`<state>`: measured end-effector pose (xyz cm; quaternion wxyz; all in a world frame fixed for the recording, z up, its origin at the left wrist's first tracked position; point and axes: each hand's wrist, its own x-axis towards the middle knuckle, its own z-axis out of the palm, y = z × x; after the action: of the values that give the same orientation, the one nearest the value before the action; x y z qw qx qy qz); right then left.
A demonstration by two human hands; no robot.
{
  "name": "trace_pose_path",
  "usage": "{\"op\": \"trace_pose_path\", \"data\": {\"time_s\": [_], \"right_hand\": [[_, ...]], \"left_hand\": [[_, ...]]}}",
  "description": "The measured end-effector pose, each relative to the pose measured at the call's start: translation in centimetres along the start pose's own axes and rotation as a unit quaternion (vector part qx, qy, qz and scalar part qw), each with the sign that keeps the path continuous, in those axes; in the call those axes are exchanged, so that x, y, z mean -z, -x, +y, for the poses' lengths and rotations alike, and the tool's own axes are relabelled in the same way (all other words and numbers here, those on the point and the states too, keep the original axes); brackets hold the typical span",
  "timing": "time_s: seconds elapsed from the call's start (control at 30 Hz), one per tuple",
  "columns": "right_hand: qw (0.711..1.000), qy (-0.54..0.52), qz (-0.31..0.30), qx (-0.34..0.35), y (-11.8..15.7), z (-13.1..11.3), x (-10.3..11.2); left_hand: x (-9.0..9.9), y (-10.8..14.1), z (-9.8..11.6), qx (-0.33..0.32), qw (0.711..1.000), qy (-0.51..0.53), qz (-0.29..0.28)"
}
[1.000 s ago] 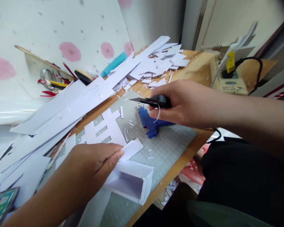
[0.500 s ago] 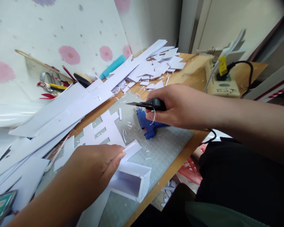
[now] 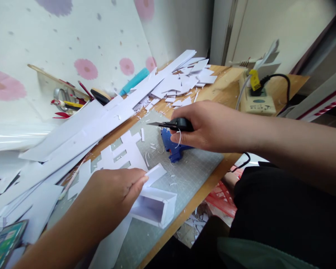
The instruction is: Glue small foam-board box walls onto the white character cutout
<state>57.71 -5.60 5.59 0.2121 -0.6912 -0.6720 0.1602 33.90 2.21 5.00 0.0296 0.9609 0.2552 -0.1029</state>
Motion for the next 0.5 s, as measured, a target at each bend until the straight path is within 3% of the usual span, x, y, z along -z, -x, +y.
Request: {"op": "trace_pose_path", "data": {"time_s": [0.33,0.5], "right_hand": [[1.000,-0.002,0.000,0.002,0.4,0.4,0.3],[1.000,-0.011,0.006,0.002,0.3,0.9,0.1]], "left_hand": [[-0.7,0.7,-0.8,-0.013,0.997,0.050,0.052],[-0.6,0.9,-1.0,0.027,0.995,0.077,0.051]]}}
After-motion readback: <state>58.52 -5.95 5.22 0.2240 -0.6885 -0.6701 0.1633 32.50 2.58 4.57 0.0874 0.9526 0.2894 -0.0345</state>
